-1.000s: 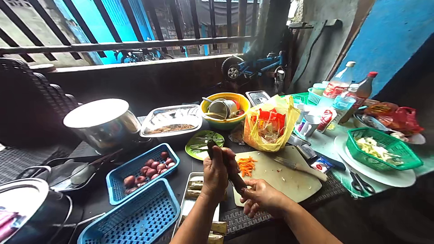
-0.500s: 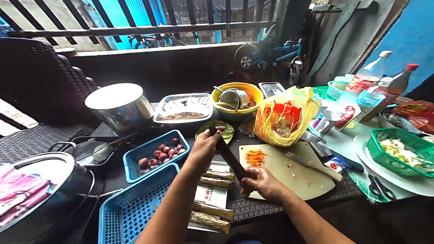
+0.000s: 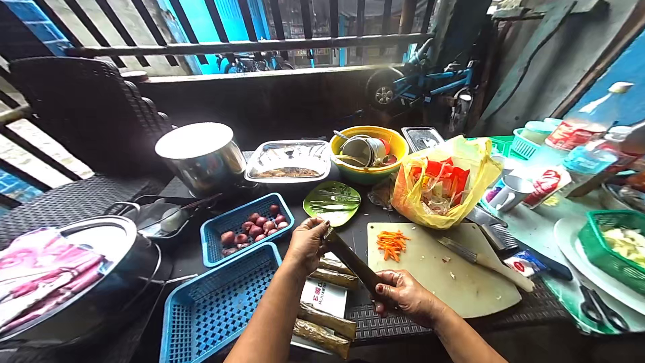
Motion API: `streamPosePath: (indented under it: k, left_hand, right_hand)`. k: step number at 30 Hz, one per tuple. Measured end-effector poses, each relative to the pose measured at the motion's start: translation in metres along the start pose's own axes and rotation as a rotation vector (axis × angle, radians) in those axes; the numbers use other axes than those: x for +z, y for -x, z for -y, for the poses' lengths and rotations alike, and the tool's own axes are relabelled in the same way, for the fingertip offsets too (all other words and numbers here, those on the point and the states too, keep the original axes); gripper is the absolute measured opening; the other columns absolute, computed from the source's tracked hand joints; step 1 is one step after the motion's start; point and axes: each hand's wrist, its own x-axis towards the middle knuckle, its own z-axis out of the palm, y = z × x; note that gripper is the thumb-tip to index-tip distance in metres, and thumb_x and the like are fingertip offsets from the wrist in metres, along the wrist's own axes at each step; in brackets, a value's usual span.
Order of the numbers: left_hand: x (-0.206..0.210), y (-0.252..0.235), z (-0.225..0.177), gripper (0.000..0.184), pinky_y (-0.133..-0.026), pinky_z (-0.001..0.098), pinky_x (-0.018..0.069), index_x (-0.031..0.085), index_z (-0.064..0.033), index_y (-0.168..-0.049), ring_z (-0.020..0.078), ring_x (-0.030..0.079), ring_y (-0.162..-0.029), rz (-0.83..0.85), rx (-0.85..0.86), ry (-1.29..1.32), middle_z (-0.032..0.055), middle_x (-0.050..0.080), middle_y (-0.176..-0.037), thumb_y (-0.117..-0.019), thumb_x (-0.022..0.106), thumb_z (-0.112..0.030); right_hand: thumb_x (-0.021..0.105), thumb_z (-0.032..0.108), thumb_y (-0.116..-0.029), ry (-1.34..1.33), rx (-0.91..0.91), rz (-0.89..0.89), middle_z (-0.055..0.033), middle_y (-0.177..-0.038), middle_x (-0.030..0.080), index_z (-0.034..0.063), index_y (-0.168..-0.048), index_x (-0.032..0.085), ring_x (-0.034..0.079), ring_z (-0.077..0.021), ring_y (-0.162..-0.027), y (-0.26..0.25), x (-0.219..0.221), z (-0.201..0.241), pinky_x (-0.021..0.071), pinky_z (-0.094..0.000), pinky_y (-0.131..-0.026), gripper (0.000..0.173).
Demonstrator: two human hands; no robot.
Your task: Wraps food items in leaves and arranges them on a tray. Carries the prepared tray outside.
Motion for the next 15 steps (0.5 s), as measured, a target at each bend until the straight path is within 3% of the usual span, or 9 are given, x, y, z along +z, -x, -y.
streamPosePath:
  k: [4,7,11,13,15]
  left_hand:
    - [-0.012,-0.014,0.012,0.034,-0.057,0.0322,0.0575,0.065,-0.0013,-0.112,0.0183,0.067,-0.063,0.006,-0.116,-0.154,0.0117,0.069,-0.081,-0.1086,0.051,-0.032]
    - [-0.019,-0.021,0.021,0.052,-0.056,0.0361,0.0578,0.067,-0.0004,-0.108,0.0222,0.068,-0.061,0.006,-0.147,-0.239,0.0136,0.070,-0.079,-0.1099,0.041,-0.046]
    - [-0.032,-0.032,0.026,0.037,-0.075,0.0420,0.0564,0.069,-0.0032,-0.113,0.0226,0.067,-0.086,0.062,-0.094,-0.469,0.0129,0.070,-0.098,-0.1075,0.054,-0.036]
    - [-0.038,-0.045,0.026,0.037,-0.079,0.0429,0.0530,0.072,-0.0026,-0.108,0.0213,0.066,-0.085,0.048,-0.046,-0.623,0.0126,0.071,-0.095,-0.1074,0.054,-0.035]
    - [-0.043,-0.058,0.025,0.041,-0.072,0.0413,0.0495,0.070,-0.0009,-0.102,0.0206,0.060,-0.076,0.036,-0.047,-0.765,0.0127,0.067,-0.088,-0.1081,0.052,-0.038]
  right_hand:
    - [0.052,0.005,-0.1042,0.016,0.053,-0.014,-0.0065,-0.087,0.072,-0.0001,-0.120,0.065,0.067,-0.0121,-0.064,-0.006,-0.003,0.004,0.0581,-0.0269,-0.059,0.020]
    - [0.053,0.004,-0.1042,0.043,0.103,-0.047,-0.0058,-0.086,0.069,0.0009,-0.126,0.057,0.064,-0.0107,-0.060,-0.016,-0.003,0.012,0.0548,-0.0248,-0.056,0.022]
    - [0.057,0.004,-0.1028,0.164,0.145,-0.080,-0.0046,-0.083,0.067,0.0016,-0.121,0.054,0.062,-0.0102,-0.058,-0.037,-0.004,0.021,0.0535,-0.0248,-0.055,0.019]
    - [0.058,0.005,-0.1025,0.214,0.162,-0.090,-0.0053,-0.083,0.067,0.0005,-0.121,0.055,0.062,-0.0105,-0.058,-0.052,-0.005,0.022,0.0535,-0.0250,-0.055,0.020]
    - [0.060,0.007,-0.1025,0.261,0.181,-0.097,-0.0056,-0.084,0.066,0.0004,-0.122,0.056,0.061,-0.0105,-0.058,-0.069,-0.008,0.022,0.0535,-0.0247,-0.055,0.021]
